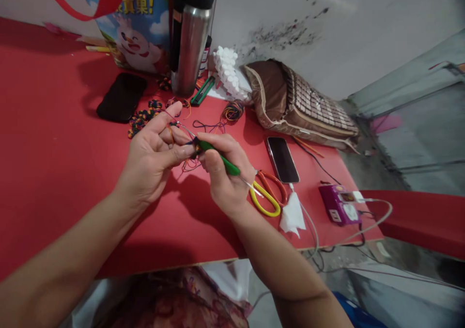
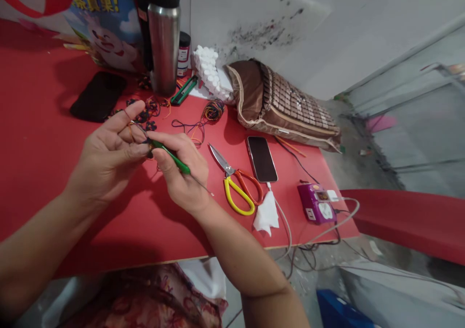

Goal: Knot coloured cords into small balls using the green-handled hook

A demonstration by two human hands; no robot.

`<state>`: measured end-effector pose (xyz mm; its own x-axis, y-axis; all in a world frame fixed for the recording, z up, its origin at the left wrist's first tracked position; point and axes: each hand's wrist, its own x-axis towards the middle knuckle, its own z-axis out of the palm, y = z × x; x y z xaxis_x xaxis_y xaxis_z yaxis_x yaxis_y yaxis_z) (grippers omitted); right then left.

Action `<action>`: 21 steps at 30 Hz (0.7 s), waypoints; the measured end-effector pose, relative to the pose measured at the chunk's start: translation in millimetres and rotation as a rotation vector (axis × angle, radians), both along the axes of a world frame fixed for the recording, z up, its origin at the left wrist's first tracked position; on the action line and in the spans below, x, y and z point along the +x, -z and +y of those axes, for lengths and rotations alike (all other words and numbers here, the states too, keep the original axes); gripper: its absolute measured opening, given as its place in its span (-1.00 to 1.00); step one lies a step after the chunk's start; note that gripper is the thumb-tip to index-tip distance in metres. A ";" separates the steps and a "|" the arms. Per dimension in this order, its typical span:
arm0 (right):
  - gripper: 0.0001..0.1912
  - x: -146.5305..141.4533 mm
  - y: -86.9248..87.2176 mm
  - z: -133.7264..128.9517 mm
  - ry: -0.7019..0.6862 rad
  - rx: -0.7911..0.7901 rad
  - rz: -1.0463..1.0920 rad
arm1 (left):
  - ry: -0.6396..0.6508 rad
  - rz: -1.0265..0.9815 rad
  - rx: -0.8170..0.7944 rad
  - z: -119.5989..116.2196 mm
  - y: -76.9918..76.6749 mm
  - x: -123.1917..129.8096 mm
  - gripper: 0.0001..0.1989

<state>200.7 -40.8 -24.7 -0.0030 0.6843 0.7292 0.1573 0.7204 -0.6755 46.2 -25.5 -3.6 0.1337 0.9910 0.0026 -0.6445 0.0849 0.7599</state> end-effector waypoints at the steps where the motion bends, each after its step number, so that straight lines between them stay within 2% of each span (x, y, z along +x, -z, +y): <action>1: -0.77 0.5 1.7 0.7 -0.038 -0.046 0.044 | 0.009 -0.004 -0.023 0.6 -2.3 -1.9 -0.35; 5: -0.75 3.0 7.3 1.1 -0.152 -0.195 0.184 | -0.013 0.024 -0.067 1.4 -9.1 -7.0 -0.34; 9: -0.75 4.9 8.1 0.2 -0.169 -0.251 0.215 | -0.035 0.043 -0.067 0.2 -11.5 -7.7 -0.33; 21: -0.69 7.1 4.1 1.6 -0.050 -0.242 0.123 | -0.052 0.033 0.003 1.5 -4.2 -7.7 -0.31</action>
